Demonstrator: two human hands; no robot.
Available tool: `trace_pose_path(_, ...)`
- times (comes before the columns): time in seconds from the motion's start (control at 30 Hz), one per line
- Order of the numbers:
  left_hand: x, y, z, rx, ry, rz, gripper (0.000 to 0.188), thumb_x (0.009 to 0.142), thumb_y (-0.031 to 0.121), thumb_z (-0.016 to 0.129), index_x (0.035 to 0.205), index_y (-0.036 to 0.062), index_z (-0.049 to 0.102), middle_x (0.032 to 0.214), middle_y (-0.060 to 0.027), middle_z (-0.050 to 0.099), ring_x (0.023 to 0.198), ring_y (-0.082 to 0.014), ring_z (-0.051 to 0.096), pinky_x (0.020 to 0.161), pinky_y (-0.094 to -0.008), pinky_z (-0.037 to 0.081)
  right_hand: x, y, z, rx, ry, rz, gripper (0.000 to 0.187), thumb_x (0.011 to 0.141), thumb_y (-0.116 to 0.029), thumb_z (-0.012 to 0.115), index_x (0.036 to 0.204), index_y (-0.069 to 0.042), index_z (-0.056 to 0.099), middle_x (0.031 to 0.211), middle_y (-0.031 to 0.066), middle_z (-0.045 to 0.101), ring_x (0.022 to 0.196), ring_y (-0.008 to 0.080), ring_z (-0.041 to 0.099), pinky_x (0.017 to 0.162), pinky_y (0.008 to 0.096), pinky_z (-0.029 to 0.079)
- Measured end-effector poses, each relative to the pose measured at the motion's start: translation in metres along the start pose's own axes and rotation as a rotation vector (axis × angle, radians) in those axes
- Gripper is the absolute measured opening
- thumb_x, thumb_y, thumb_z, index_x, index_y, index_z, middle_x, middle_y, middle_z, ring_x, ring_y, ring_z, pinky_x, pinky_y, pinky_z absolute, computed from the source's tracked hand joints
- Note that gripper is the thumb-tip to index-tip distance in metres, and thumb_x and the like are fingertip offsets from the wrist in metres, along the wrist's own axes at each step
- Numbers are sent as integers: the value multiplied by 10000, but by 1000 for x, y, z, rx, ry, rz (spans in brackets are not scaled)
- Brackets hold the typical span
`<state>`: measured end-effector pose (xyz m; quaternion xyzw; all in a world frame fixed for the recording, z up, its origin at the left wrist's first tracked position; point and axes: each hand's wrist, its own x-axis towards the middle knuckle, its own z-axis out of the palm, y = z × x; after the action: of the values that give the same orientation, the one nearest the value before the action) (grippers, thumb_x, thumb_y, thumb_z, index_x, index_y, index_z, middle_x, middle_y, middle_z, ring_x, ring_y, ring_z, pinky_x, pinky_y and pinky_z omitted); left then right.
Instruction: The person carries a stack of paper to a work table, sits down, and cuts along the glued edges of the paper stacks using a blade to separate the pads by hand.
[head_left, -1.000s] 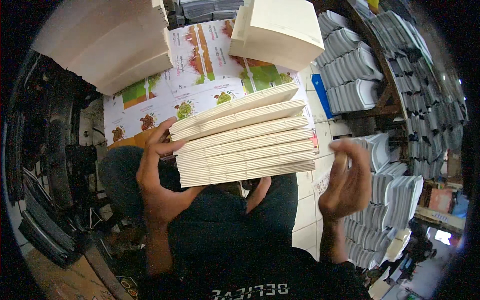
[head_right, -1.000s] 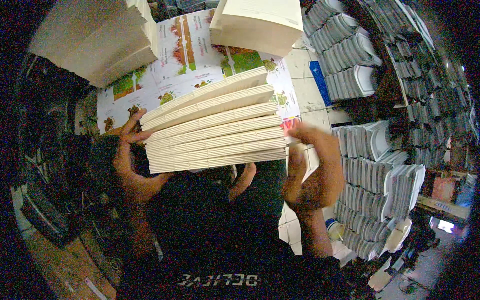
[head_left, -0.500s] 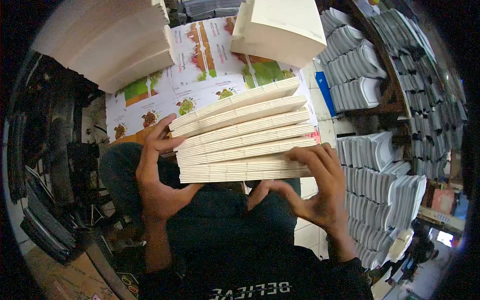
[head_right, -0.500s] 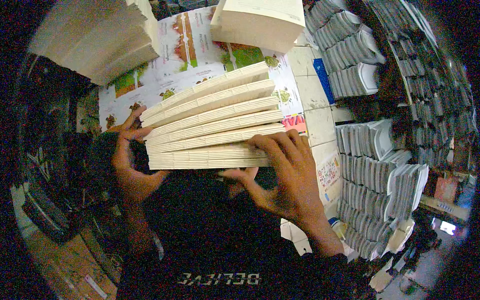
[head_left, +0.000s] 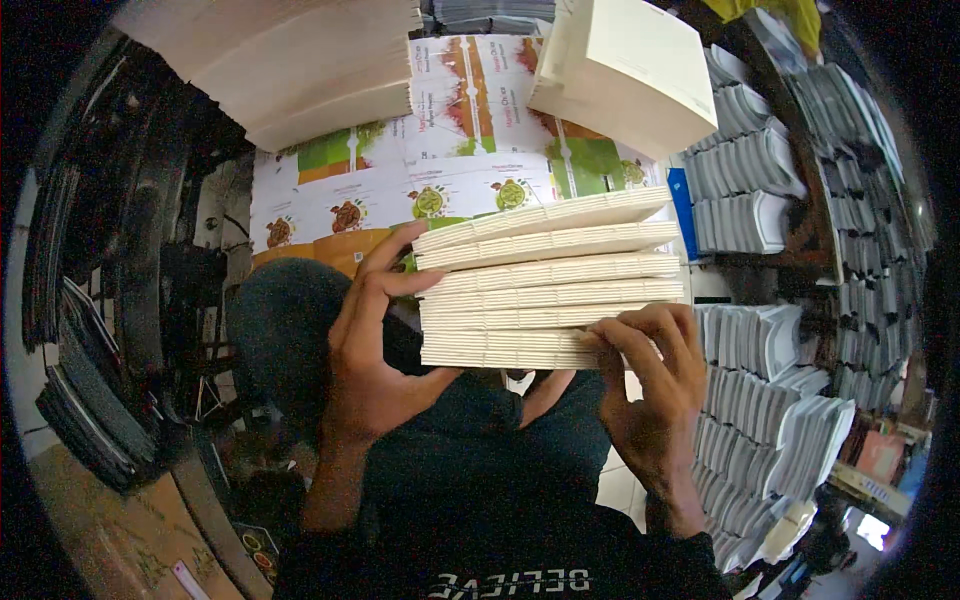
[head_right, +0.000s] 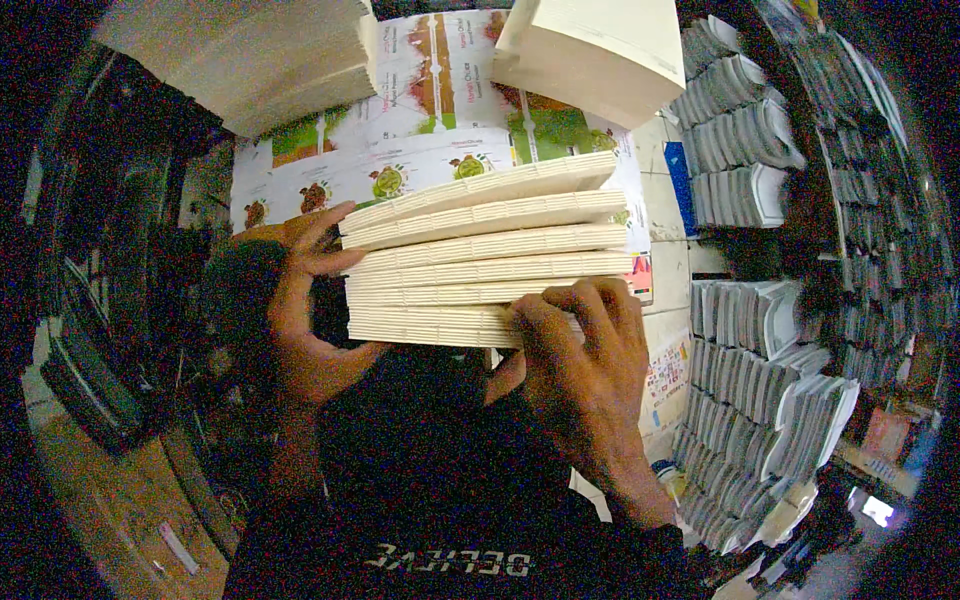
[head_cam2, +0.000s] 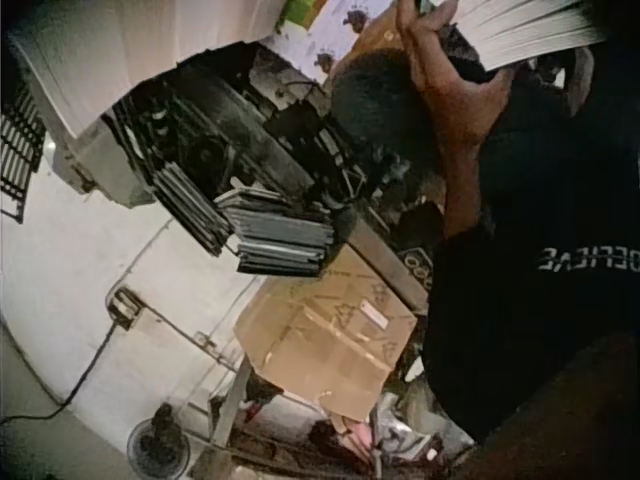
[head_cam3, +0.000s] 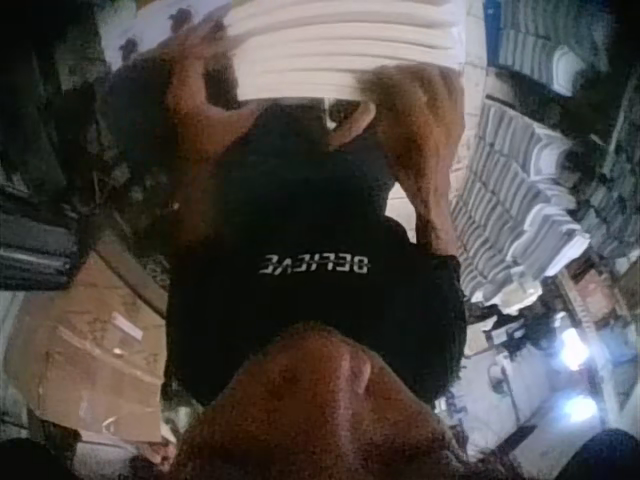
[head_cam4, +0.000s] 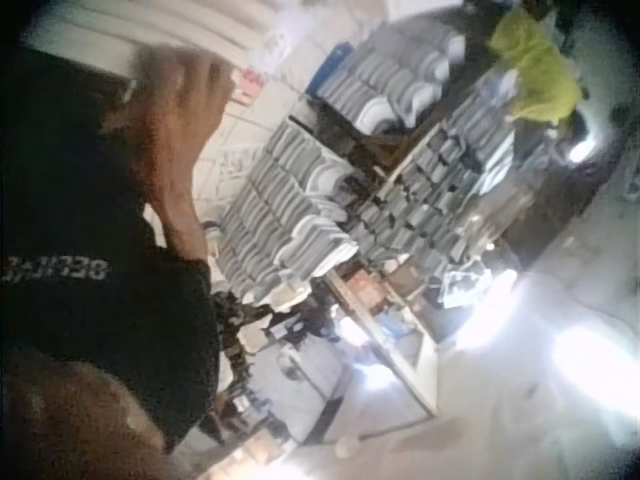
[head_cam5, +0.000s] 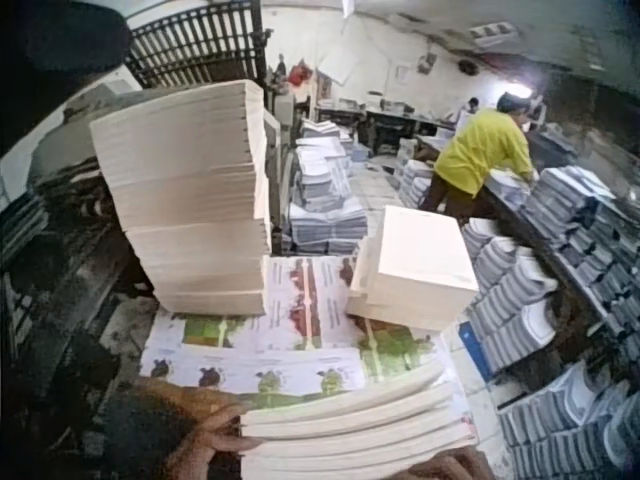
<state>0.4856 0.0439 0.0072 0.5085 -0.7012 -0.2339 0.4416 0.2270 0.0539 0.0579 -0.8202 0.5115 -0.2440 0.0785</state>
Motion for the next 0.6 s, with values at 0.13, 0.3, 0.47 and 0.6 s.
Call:
trace_pose_path(0.13,3,0,1,-27,-5,-2,683,649,91,963,1226,35,602,1498,-256,538,1388,-402,551,1137,-479,469,7,-23,-10,16,-90,142,446,754,-147,880,1157,-66,708,1033,97,623,995,298,608,853,438,506)
trace_pose_path(0.3,0,-3,1,-38,15,8,701,657,87,960,1247,34,586,1507,-259,525,1407,-405,528,1160,-494,442,7,-23,4,-75,-205,60,548,719,-164,905,1220,-83,699,1112,84,625,1073,292,591,942,454,476)
trace_pose_path(0.47,-2,-10,10,-145,-5,-10,689,668,71,946,1250,58,578,1548,-266,469,1456,-441,454,1171,-519,420,-19,7,34,93,-57,-104,678,722,-194,808,1372,-70,658,1233,114,664,1112,322,616,939,476,508)
trace_pose_path(0.6,-12,-17,14,-243,19,80,615,673,31,922,1193,162,621,1604,-265,378,1476,-468,411,1164,-533,416,-21,5,40,133,16,-233,633,695,-156,740,1318,-50,719,1302,116,697,1125,283,671,968,457,529)
